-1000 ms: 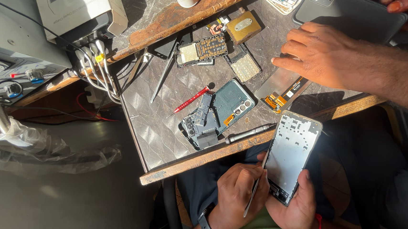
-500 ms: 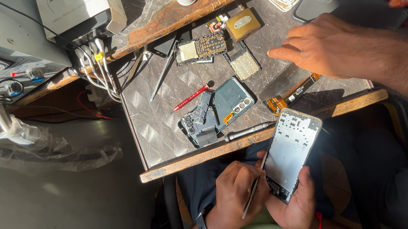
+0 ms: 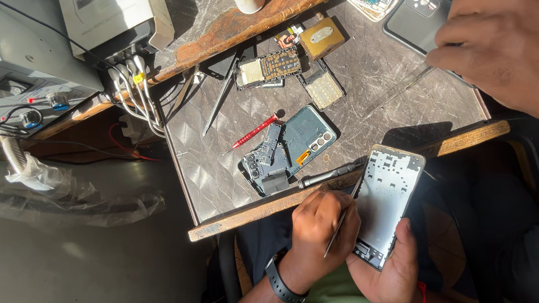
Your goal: The person is disassembling a mobile phone using a spudger and tweezers. They pry open the casing, remove internal components, and handle detached screen and body parts on a workbench.
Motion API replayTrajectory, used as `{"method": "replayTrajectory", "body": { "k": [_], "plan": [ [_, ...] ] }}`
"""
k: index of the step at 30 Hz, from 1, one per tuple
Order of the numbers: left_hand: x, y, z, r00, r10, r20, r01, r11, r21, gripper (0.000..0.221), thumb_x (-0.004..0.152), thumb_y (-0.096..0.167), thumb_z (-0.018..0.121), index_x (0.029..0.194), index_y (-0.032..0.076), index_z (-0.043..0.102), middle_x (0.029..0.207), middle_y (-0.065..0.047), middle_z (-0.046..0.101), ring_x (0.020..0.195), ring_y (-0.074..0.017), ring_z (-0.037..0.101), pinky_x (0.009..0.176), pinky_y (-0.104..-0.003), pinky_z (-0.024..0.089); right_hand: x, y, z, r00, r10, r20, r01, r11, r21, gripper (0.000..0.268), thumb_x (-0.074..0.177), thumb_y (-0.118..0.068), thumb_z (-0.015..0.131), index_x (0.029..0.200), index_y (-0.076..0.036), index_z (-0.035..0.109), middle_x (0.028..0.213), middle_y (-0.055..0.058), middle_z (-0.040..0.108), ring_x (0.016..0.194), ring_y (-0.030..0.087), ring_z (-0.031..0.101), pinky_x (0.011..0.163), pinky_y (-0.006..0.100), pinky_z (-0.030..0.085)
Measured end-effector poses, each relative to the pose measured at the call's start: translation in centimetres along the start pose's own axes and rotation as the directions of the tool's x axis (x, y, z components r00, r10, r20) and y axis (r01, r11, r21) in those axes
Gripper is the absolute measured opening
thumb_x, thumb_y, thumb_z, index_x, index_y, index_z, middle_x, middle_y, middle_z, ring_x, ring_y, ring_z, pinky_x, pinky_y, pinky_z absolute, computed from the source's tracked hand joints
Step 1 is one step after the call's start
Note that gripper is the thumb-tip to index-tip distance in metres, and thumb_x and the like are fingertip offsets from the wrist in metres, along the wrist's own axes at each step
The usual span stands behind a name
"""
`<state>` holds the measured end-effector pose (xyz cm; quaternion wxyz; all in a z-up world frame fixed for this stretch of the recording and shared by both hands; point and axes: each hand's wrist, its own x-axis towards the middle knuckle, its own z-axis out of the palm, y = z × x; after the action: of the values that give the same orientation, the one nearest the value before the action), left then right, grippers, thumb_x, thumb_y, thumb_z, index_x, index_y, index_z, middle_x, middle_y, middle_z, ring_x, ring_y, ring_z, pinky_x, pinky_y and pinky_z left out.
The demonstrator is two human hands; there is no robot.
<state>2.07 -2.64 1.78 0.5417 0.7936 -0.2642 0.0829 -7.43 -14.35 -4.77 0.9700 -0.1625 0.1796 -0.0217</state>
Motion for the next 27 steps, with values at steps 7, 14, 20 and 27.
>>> {"method": "replayTrajectory", "body": {
  "k": [7, 14, 20, 27],
  "plan": [
    [-2.3, 0.6, -0.5, 0.999, -0.039, 0.017, 0.039, 0.999, 0.001, 0.019, 0.087, -0.008, 0.073, 0.099, -0.001, 0.060, 0.092, -0.015, 0.068, 0.083, -0.0313, 0.071, 0.073, -0.039, 0.059, -0.1, -0.1, -0.5, 0.999, 0.018, 0.048, -0.017, 1.000, -0.024, 0.070, 0.109, -0.055, 0.043, 0.155, -0.002, 0.041, 0.150, 0.018, 0.051, 0.136, 0.032, 0.047, 0.114, 0.053, 0.034],
    [3.3, -1.2, 1.7, 0.997, 0.044, 0.065, -0.049, 0.995, 0.089, 0.023, 0.081, -0.004, 0.076, 0.099, -0.001, 0.061, 0.091, -0.015, 0.068, 0.082, -0.0344, 0.064, 0.074, -0.044, 0.054, 0.3, -0.1, 1.4, 1.000, -0.028, -0.006, 0.028, 0.999, 0.020, 0.066, 0.105, -0.052, 0.043, 0.155, -0.008, 0.040, 0.153, 0.012, 0.048, 0.143, 0.030, 0.042, 0.118, 0.055, 0.029],
    [0.7, 0.0, -0.1, 0.995, -0.051, 0.085, 0.049, 0.999, 0.016, 0.018, 0.084, -0.005, 0.073, 0.096, 0.001, 0.061, 0.085, -0.015, 0.066, 0.075, -0.0351, 0.065, 0.069, -0.044, 0.054, 0.1, 0.2, -0.3, 1.000, 0.001, 0.010, -0.001, 0.997, 0.079, 0.063, 0.107, -0.051, 0.044, 0.154, -0.008, 0.042, 0.152, 0.012, 0.050, 0.142, 0.030, 0.043, 0.118, 0.055, 0.031],
    [0.7, -0.7, 0.3, 0.997, -0.055, 0.063, 0.053, 0.998, 0.043, 0.017, 0.085, -0.004, 0.074, 0.097, 0.002, 0.062, 0.089, -0.014, 0.069, 0.080, -0.0334, 0.069, 0.074, -0.042, 0.057, 0.2, 0.3, -1.6, 0.999, -0.013, 0.031, 0.012, 0.999, 0.035, 0.063, 0.107, -0.050, 0.045, 0.153, -0.007, 0.043, 0.152, 0.011, 0.051, 0.142, 0.030, 0.045, 0.119, 0.055, 0.033]
  ]
}}
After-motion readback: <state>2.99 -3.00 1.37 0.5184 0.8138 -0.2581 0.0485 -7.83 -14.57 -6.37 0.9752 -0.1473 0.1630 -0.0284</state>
